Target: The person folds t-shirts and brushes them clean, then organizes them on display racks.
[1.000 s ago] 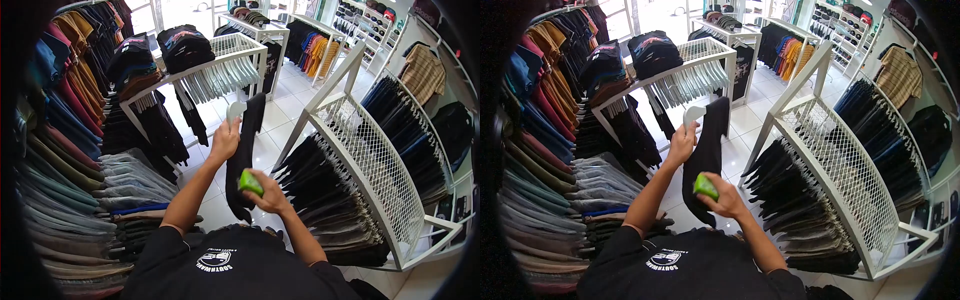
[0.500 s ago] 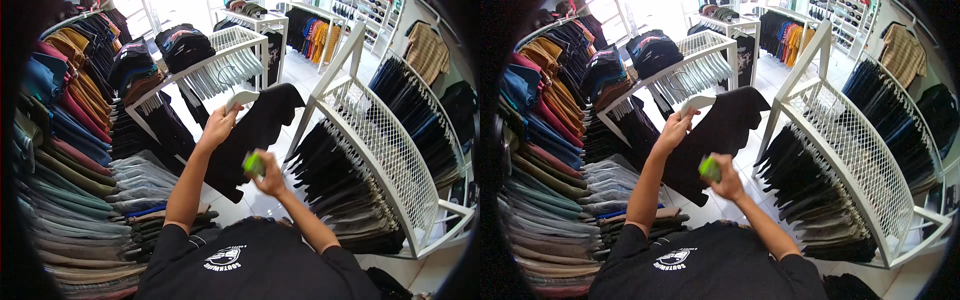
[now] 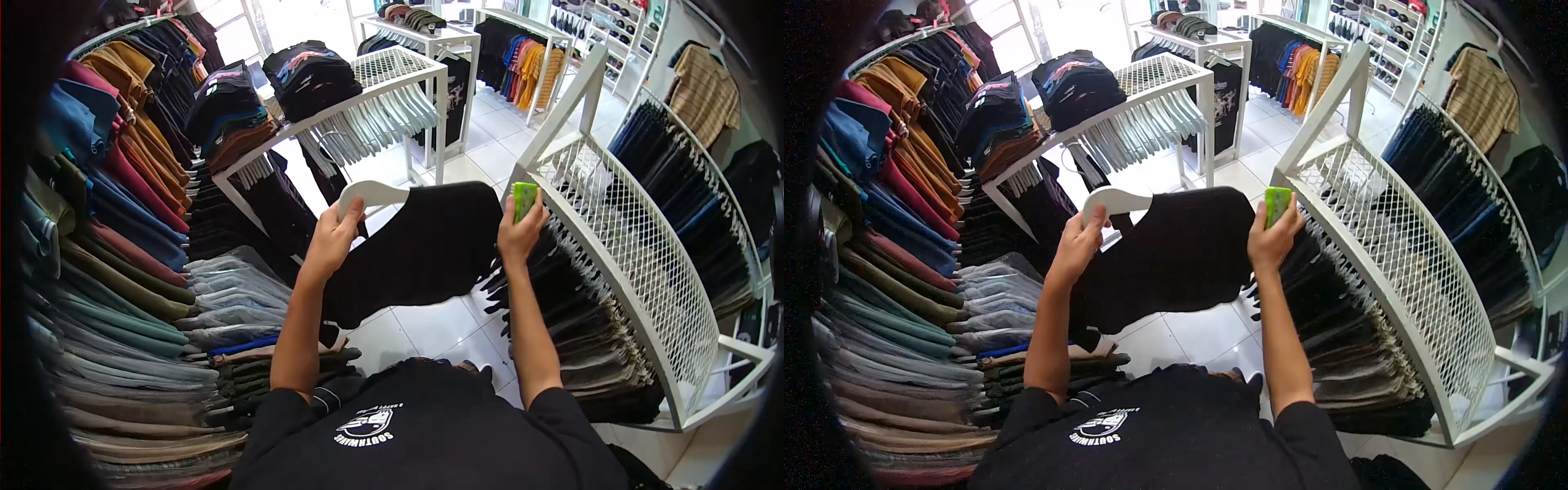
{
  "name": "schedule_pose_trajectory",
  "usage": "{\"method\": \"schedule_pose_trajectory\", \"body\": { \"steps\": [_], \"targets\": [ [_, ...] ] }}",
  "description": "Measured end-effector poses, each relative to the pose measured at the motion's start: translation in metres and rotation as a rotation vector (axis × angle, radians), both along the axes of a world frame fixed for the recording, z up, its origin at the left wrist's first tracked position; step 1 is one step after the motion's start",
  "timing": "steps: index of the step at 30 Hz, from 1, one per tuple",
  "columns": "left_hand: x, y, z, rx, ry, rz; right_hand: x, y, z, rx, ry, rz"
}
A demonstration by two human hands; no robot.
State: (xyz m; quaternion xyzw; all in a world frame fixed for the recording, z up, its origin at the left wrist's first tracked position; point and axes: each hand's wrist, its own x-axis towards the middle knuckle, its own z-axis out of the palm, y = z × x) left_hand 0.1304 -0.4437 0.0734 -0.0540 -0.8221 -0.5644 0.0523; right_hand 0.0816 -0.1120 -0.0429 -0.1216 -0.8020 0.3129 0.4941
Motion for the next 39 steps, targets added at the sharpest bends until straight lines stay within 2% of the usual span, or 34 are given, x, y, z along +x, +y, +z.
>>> {"method": "schedule_pose_trajectory", "body": {
  "steps": [2, 3, 4, 6, 8, 10, 12, 14, 17, 18, 20, 22, 24, 26, 28, 30, 32, 34, 36, 38, 39],
  "targets": [
    [0.001, 0.001, -0.003, 0.052, -0.068, -0.022, 0.034, -0.034, 0.042, -0.074, 0.029, 0.221],
    [0.002, 0.004, -0.006, 0.055, -0.061, -0.05, 0.047, -0.05, 0.053, 0.002, 0.035, 0.341],
    [0.002, 0.008, -0.007, 0.057, -0.048, -0.082, 0.051, -0.06, 0.051, 0.184, 0.1, 0.394],
    [0.006, 0.015, -0.002, 0.049, -0.046, -0.111, 0.065, -0.076, 0.054, 0.212, -0.036, 0.557],
    [0.01, 0.017, -0.002, 0.041, -0.044, -0.136, 0.05, -0.06, 0.041, 0.247, 0.052, 0.39],
    [0.013, 0.01, -0.006, 0.071, 0.041, -0.095, 0.026, -0.029, 0.016, 0.003, -0.006, 0.173],
    [0.017, 0.001, -0.011, 0.06, 0.023, -0.079, 0.016, 0.015, -0.015, -0.142, -0.265, 0.038],
    [0.019, -0.001, -0.014, 0.067, 0.044, -0.078, 0.032, 0.019, 0.002, -0.117, -0.119, 0.021],
    [0.02, 0.011, -0.018, 0.001, 0.026, -0.11, 0.069, -0.032, 0.06, -0.034, -0.028, 0.317],
    [0.018, 0.018, -0.019, -0.031, 0.053, -0.12, 0.076, -0.047, 0.067, 0.098, 0.003, 0.407],
    [0.018, 0.029, -0.02, -0.044, 0.07, -0.135, 0.091, -0.071, 0.077, 0.208, -0.072, 0.506],
    [0.026, 0.036, -0.012, -0.087, 0.188, -0.107, 0.084, -0.06, 0.059, 0.101, -0.098, 0.461],
    [0.032, 0.032, -0.01, -0.111, 0.155, -0.072, 0.057, -0.025, 0.024, -0.005, -0.127, 0.214],
    [0.036, 0.024, -0.021, -0.13, 0.216, -0.023, 0.037, 0.019, -0.015, -0.159, -0.43, 0.037],
    [0.038, 0.02, -0.026, -0.104, 0.25, -0.013, 0.049, 0.024, -0.006, -0.156, -0.306, 0.034],
    [0.045, 0.019, -0.023, -0.214, 0.229, -0.079, 0.065, 0.006, 0.021, -0.073, -0.122, 0.182],
    [0.047, 0.024, -0.02, -0.265, 0.212, -0.087, 0.09, -0.03, 0.06, -0.032, -0.062, 0.388],
    [0.047, 0.027, -0.022, -0.288, 0.289, -0.102, 0.105, -0.056, 0.076, 0.051, -0.115, 0.586],
    [0.05, 0.024, -0.021, -0.32, 0.317, -0.094, 0.102, -0.057, 0.063, 0.103, -0.192, 0.585],
    [0.051, 0.014, -0.024, -0.408, 0.479, -0.049, 0.074, -0.031, 0.029, 0.043, -0.13, 0.417],
    [0.055, 0.01, -0.023, -0.405, 0.481, -0.038, 0.06, -0.011, 0.009, -0.042, -0.202, 0.281]
  ]
}}
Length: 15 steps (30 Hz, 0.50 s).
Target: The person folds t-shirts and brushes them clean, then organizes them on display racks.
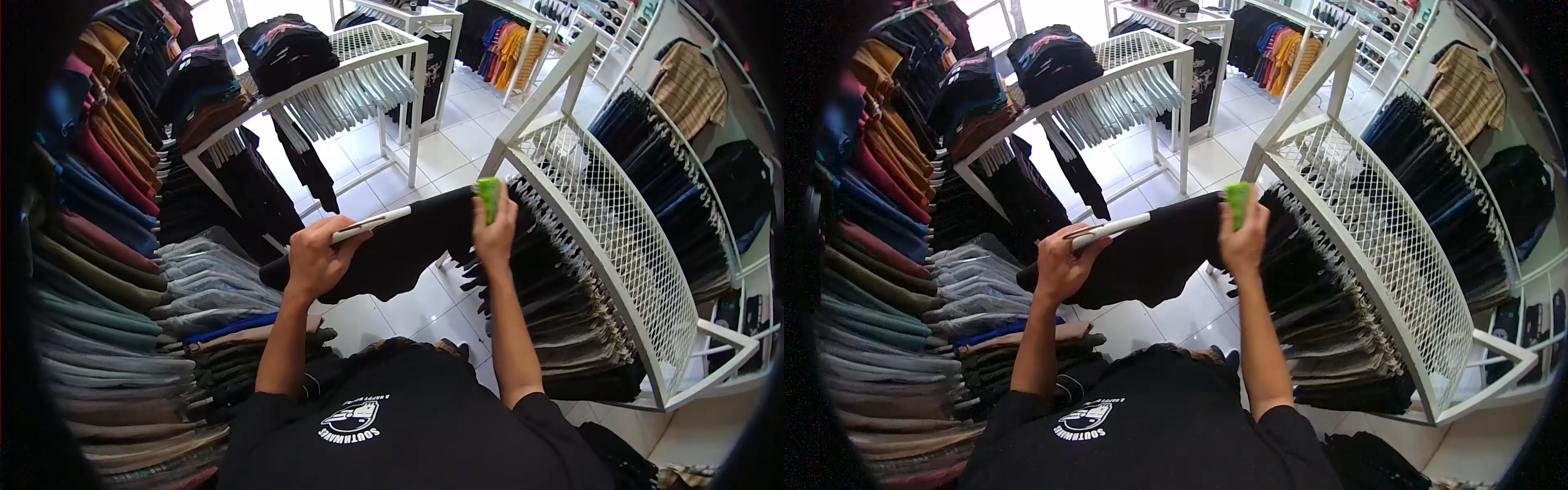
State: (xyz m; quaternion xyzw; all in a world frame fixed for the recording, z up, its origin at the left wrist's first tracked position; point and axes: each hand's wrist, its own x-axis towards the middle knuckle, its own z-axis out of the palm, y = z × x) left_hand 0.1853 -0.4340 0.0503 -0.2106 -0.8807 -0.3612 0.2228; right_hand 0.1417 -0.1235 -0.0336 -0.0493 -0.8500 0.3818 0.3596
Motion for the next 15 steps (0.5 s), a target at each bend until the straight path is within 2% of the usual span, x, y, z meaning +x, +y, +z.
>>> {"method": "schedule_pose_trajectory", "body": {
  "steps": [1, 4, 6, 8, 11, 13, 15],
  "targets": [
    [0.006, -0.005, 0.003, 0.018, -0.004, -0.019, -0.008, 0.022, -0.023, 0.009, -0.145, -0.117],
    [0.006, -0.016, 0.004, -0.005, 0.064, -0.049, -0.002, 0.033, -0.006, -0.057, -0.112, -0.145],
    [0.007, -0.018, -0.002, -0.106, 0.104, -0.084, 0.018, 0.012, 0.029, -0.063, 0.04, 0.036],
    [0.01, -0.01, 0.002, -0.164, 0.105, -0.089, 0.035, -0.023, 0.074, -0.057, 0.016, 0.257],
    [0.008, -0.004, 0.0, -0.301, 0.216, -0.131, 0.039, -0.052, 0.089, 0.075, 0.074, 0.544],
    [0.009, -0.007, -0.005, -0.337, 0.312, -0.105, 0.028, -0.048, 0.07, 0.136, 0.02, 0.535],
    [0.009, -0.015, -0.01, -0.386, 0.348, -0.119, 0.001, -0.016, 0.035, 0.153, -0.083, 0.23]
  ]
}}
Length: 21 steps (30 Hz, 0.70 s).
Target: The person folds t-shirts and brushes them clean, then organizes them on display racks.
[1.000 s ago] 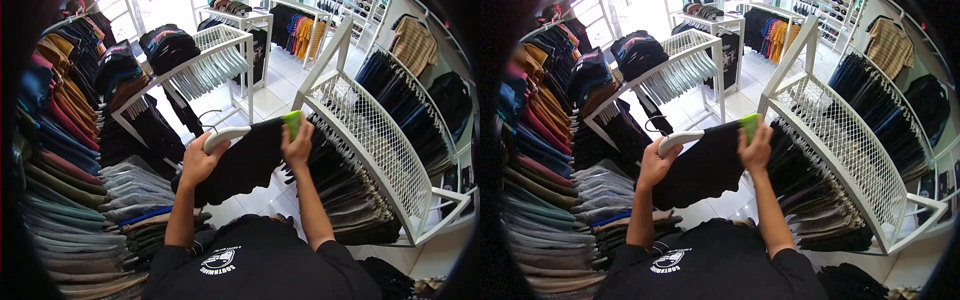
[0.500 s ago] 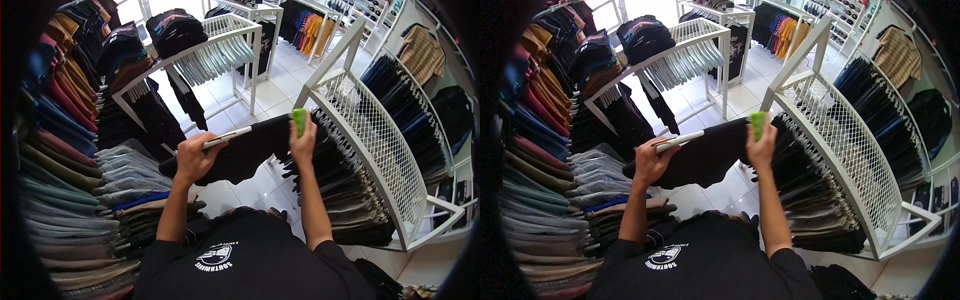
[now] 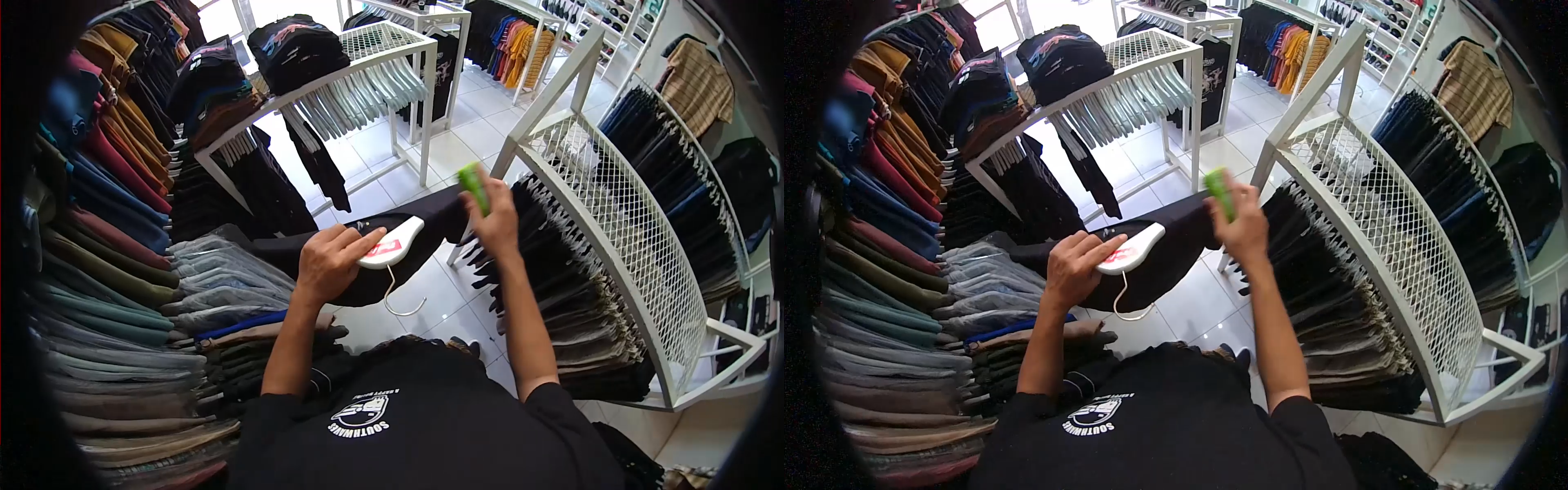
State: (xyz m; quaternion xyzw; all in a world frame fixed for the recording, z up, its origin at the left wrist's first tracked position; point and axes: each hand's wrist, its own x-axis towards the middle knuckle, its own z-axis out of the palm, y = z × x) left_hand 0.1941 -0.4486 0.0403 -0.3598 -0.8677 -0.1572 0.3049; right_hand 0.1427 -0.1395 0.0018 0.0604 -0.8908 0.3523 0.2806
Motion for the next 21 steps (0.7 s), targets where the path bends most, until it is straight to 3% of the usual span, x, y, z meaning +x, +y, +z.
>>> {"method": "schedule_pose_trajectory", "body": {
  "steps": [2, 3, 5, 8, 10, 12, 14, 16, 17, 19, 21],
  "targets": [
    [0.007, -0.002, -0.003, -0.066, 0.059, 0.027, -0.02, 0.035, -0.033, 0.007, -0.214, -0.32],
    [0.01, -0.003, -0.005, -0.076, 0.064, 0.018, -0.018, 0.035, -0.03, 0.009, -0.21, -0.318],
    [0.01, -0.004, -0.01, -0.099, 0.086, 0.018, -0.012, 0.041, -0.022, -0.089, 0.034, -0.253],
    [0.007, -0.002, -0.014, -0.136, 0.127, 0.0, 0.02, -0.007, 0.039, -0.144, 0.059, 0.181],
    [0.009, 0.001, -0.009, -0.177, 0.133, -0.014, 0.034, -0.026, 0.05, -0.034, -0.059, 0.387],
    [0.01, 0.0, -0.006, -0.18, 0.172, -0.033, 0.029, -0.018, 0.043, 0.041, -0.133, 0.355],
    [0.009, -0.005, -0.011, -0.168, 0.222, -0.049, -0.005, 0.026, 0.007, 0.083, -0.089, 0.03],
    [0.013, -0.006, -0.015, -0.153, 0.22, -0.023, -0.022, 0.067, -0.019, 0.18, -0.305, -0.339],
    [0.013, -0.006, -0.017, -0.141, 0.217, -0.013, -0.018, 0.068, -0.018, 0.182, -0.303, -0.339],
    [0.009, -0.006, -0.019, -0.137, 0.225, -0.01, -0.006, 0.069, -0.006, -0.025, -0.093, -0.234],
    [0.01, -0.004, -0.018, -0.139, 0.207, -0.03, 0.024, 0.029, 0.033, -0.108, -0.018, 0.038]
  ]
}}
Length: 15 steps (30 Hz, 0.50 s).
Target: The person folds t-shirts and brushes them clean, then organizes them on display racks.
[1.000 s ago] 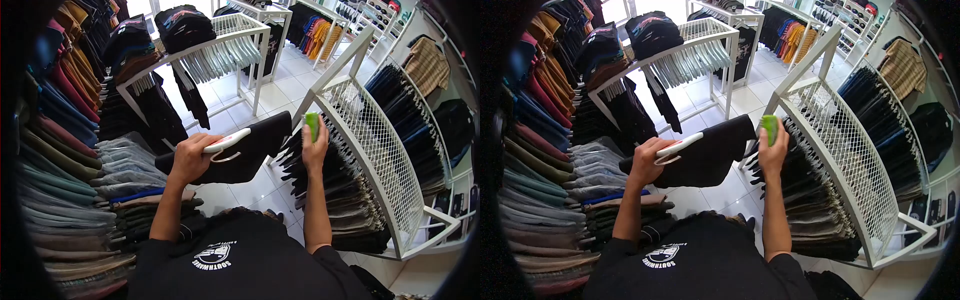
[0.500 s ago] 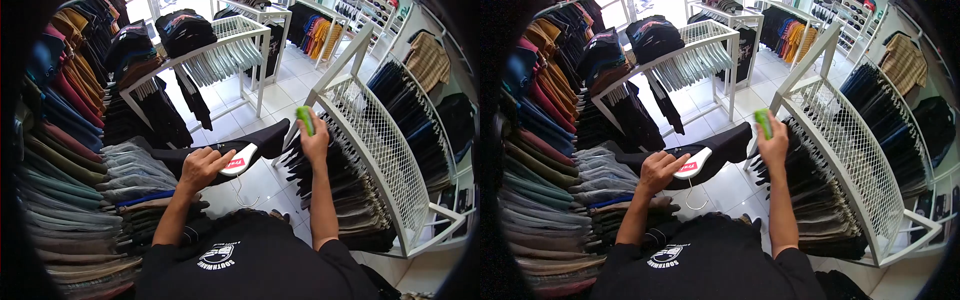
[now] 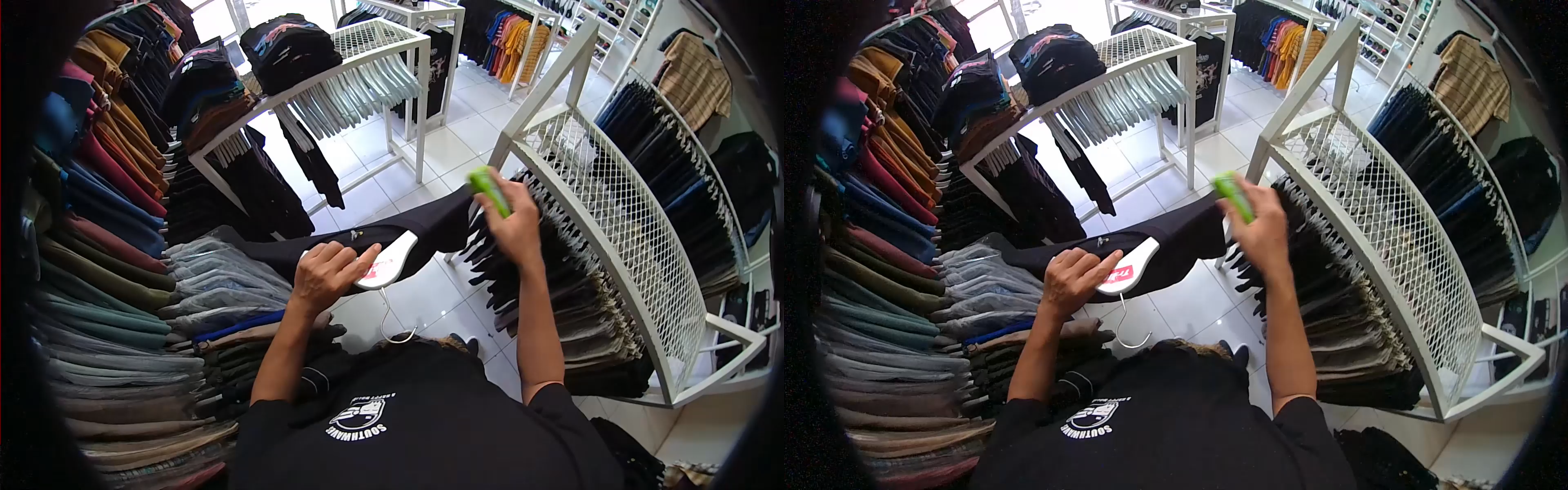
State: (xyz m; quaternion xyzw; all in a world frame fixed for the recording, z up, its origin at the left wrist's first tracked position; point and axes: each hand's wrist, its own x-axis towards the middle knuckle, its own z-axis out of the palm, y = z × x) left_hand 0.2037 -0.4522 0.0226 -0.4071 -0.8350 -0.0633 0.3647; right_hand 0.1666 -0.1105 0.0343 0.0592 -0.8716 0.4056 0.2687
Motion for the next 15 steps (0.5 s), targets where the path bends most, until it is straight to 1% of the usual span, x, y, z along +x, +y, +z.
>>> {"method": "schedule_pose_trajectory", "body": {
  "steps": [1, 2, 3, 5, 6, 7, 8, 9, 11, 12, 13, 14, 15],
  "targets": [
    [0.0, 0.003, 0.002, -0.01, -0.006, -0.009, 0.009, -0.015, 0.009, 0.017, 0.021, 0.158],
    [-0.001, 0.005, 0.005, -0.024, -0.006, -0.02, 0.019, -0.028, 0.017, 0.025, -0.019, 0.294],
    [-0.004, 0.008, 0.008, -0.038, 0.0, -0.034, 0.026, -0.034, 0.017, 0.069, -0.086, 0.365],
    [-0.005, 0.01, 0.013, -0.018, -0.03, -0.081, 0.017, -0.02, 0.008, 0.067, -0.13, 0.249],
    [-0.005, 0.007, 0.014, 0.027, -0.073, -0.084, -0.003, 0.003, -0.019, 0.086, -0.058, 0.097],
    [-0.006, 0.006, 0.013, 0.077, -0.118, -0.084, -0.018, 0.026, -0.036, 0.085, -0.133, -0.069],
    [-0.008, 0.007, 0.012, 0.165, -0.145, -0.065, -0.022, 0.042, -0.045, 0.163, -0.211, -0.233],
    [-0.006, 0.008, 0.018, 0.264, -0.251, -0.044, -0.027, 0.058, -0.062, 0.098, -0.096, -0.258],
    [-0.016, 0.006, 0.008, 0.487, -0.347, 0.011, -0.02, 0.047, -0.055, -0.092, 0.148, -0.251],
    [-0.013, 0.009, 0.016, 0.546, -0.549, 0.116, -0.007, 0.03, -0.038, -0.181, 0.131, -0.189],
    [-0.011, 0.012, 0.025, 0.598, -0.752, 0.224, -0.002, 0.014, -0.037, -0.145, 0.236, -0.182],
    [-0.017, 0.015, 0.025, 0.685, -0.835, 0.266, -0.001, -0.004, -0.041, -0.109, 0.311, -0.18],
    [-0.026, 0.018, 0.015, 0.846, -0.869, 0.124, 0.0, -0.023, -0.046, -0.073, 0.392, -0.182]
  ]
}}
